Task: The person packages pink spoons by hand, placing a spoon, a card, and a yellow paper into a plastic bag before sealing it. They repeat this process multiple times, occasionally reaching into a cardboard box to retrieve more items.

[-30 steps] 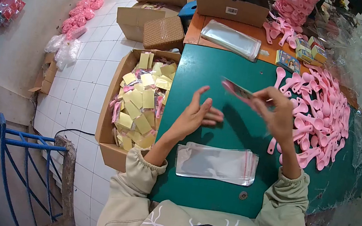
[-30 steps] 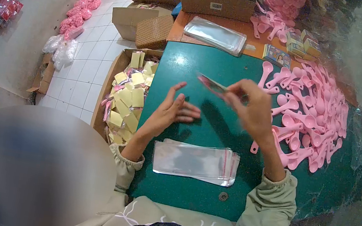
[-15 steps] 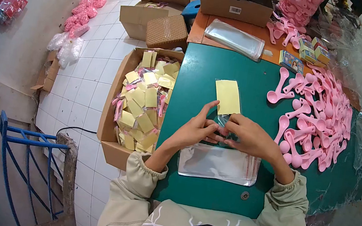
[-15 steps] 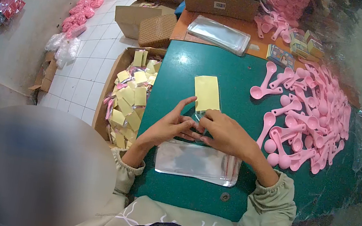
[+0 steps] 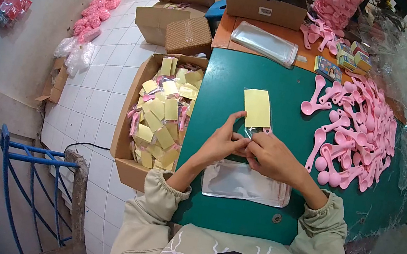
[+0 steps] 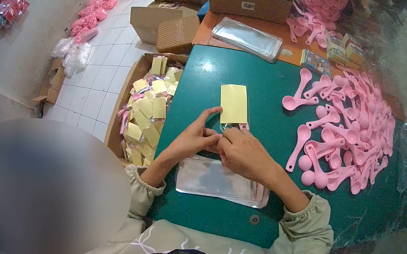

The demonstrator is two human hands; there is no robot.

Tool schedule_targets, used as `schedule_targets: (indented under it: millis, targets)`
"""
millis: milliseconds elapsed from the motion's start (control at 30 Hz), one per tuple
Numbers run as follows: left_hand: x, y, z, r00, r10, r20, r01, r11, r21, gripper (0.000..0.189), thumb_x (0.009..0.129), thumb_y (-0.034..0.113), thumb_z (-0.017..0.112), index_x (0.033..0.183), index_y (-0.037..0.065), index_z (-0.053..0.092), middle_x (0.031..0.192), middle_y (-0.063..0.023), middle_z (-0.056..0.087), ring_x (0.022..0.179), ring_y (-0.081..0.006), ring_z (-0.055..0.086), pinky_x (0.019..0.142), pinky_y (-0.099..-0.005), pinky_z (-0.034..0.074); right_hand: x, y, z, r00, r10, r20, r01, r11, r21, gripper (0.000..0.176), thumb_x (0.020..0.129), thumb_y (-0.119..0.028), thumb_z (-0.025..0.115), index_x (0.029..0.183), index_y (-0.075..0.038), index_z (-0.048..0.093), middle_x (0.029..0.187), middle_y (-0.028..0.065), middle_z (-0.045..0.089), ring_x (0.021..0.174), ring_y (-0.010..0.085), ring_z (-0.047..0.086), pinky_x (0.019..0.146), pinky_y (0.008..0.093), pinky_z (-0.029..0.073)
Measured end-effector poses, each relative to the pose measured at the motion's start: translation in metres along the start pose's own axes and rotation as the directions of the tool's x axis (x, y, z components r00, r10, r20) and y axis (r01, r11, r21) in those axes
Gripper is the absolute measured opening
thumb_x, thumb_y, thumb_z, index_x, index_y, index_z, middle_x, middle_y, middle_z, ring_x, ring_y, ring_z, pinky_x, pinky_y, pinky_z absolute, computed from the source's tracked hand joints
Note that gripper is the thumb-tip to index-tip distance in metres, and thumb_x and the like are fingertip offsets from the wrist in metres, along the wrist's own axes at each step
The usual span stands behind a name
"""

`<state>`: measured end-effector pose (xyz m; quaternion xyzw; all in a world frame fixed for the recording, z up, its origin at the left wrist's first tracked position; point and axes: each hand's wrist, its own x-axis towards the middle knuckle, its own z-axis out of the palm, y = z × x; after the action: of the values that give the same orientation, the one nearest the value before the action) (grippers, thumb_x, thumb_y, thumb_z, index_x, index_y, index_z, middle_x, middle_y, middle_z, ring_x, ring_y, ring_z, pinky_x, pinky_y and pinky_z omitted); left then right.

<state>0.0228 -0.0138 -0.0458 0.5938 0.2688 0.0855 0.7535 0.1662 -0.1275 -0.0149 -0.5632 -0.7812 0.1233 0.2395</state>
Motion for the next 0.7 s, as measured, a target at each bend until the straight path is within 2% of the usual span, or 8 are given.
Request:
schedule_targets:
  millis: [167, 333, 367, 433, 500, 567, 600, 700]
  targets:
    - [0.000, -0.002, 0.006, 0.994, 0.084, -0.068, -0.076, 0.990, 0.114, 0.065, 0.086, 0.001, 0.056, 0.138, 0.008, 0.019, 0.082, -0.0132, 0.064, 0.075, -0.0158, 0.065, 0.067, -0.0300, 0.055, -0.007, 0.012, -0.013, 0.999, -0.019, 0.046, 0.005, 0.957, 0.289, 0.015, 0.070, -0.003, 0.064, 0.077, -0.004, 0.051, 0.077, 0.0069, 0.047, 0.072, 0.0233, 0.049, 0.064, 0.0349, 0.041]
    - [-0.004, 0.004, 0.002, 0.999, 0.042, 0.003, -0.042, 0.997, 0.071, 0.064, 0.088, 0.002, 0.054, 0.140, 0.009, 0.016, 0.087, -0.0138, 0.063, 0.083, -0.0185, 0.065, 0.070, -0.0285, 0.055, -0.061, 0.041, -0.096, 0.979, 0.180, 0.094, -0.193, 0.681, 0.706, 0.017, 0.070, -0.009, 0.065, 0.073, -0.003, 0.050, 0.074, 0.0006, 0.043, 0.070, 0.0117, 0.043, 0.062, 0.0251, 0.035]
    - [-0.004, 0.005, 0.001, 0.999, 0.049, 0.016, -0.050, 0.995, 0.089, 0.063, 0.088, 0.002, 0.054, 0.139, 0.008, 0.017, 0.087, -0.0138, 0.063, 0.083, -0.0187, 0.065, 0.070, -0.0282, 0.055, -0.101, 0.055, -0.117, 0.825, 0.553, 0.115, -0.453, 0.526, 0.720, 0.018, 0.067, 0.000, 0.066, 0.079, -0.002, 0.053, 0.079, 0.0019, 0.050, 0.073, 0.0138, 0.049, 0.067, 0.0274, 0.041]
    - [-0.003, 0.002, 0.001, 0.999, 0.042, 0.030, -0.043, 0.998, 0.037, 0.053, 0.089, 0.003, 0.052, 0.134, 0.006, 0.026, 0.085, -0.0122, 0.064, 0.081, -0.0170, 0.066, 0.070, -0.0275, 0.055, -0.147, 0.109, -0.170, 0.916, 0.400, -0.044, -0.274, 0.700, 0.660, 0.013, 0.074, -0.001, 0.062, 0.085, -0.005, 0.056, 0.083, 0.0021, 0.052, 0.082, 0.0121, 0.052, 0.073, 0.0248, 0.042]
    - [-0.002, 0.001, 0.003, 0.998, 0.023, 0.053, -0.023, 1.000, -0.001, 0.042, 0.089, 0.004, 0.051, 0.128, 0.004, 0.035, 0.085, -0.0111, 0.064, 0.081, -0.0159, 0.066, 0.070, -0.0266, 0.055, -0.214, 0.176, -0.203, 0.519, 0.713, -0.472, -0.715, 0.664, 0.217, 0.013, 0.080, -0.004, 0.061, 0.090, 0.000, 0.055, 0.088, 0.0074, 0.052, 0.082, 0.0147, 0.054, 0.073, 0.0288, 0.045]
    - [-0.001, 0.002, 0.002, 0.997, -0.005, 0.080, 0.007, 1.000, -0.025, 0.030, 0.090, 0.005, 0.050, 0.120, 0.001, 0.045, 0.088, -0.0107, 0.064, 0.084, -0.0153, 0.065, 0.071, -0.0254, 0.054, -0.256, 0.213, -0.202, 0.608, 0.643, -0.466, -0.790, 0.430, -0.437, 0.020, 0.084, -0.010, 0.051, 0.098, 0.002, 0.057, 0.090, 0.0115, 0.057, 0.083, 0.0206, 0.058, 0.073, 0.0374, 0.046]
    - [-0.001, 0.002, 0.002, 0.996, -0.012, 0.085, 0.012, 1.000, 0.001, 0.026, 0.091, 0.006, 0.050, 0.116, 0.000, 0.047, 0.090, -0.0102, 0.063, 0.085, -0.0149, 0.065, 0.072, -0.0250, 0.054, -0.252, 0.209, -0.194, 0.639, 0.611, -0.468, -0.756, 0.386, -0.528, 0.023, 0.081, -0.011, 0.055, 0.100, 0.001, 0.055, 0.092, 0.0120, 0.055, 0.085, 0.0217, 0.057, 0.073, 0.0371, 0.046]
    - [-0.001, 0.002, 0.002, 0.996, -0.017, 0.091, 0.017, 1.000, -0.006, 0.017, 0.092, 0.010, 0.051, 0.105, -0.001, 0.054, 0.095, -0.0082, 0.063, 0.088, -0.0139, 0.063, 0.075, -0.0240, 0.053, -0.148, 0.117, -0.136, 0.794, 0.479, -0.374, -0.587, 0.765, -0.266, 0.041, 0.073, -0.013, 0.065, 0.108, -0.001, 0.047, 0.101, 0.0134, 0.049, 0.090, 0.0252, 0.054, 0.075, 0.0361, 0.046]
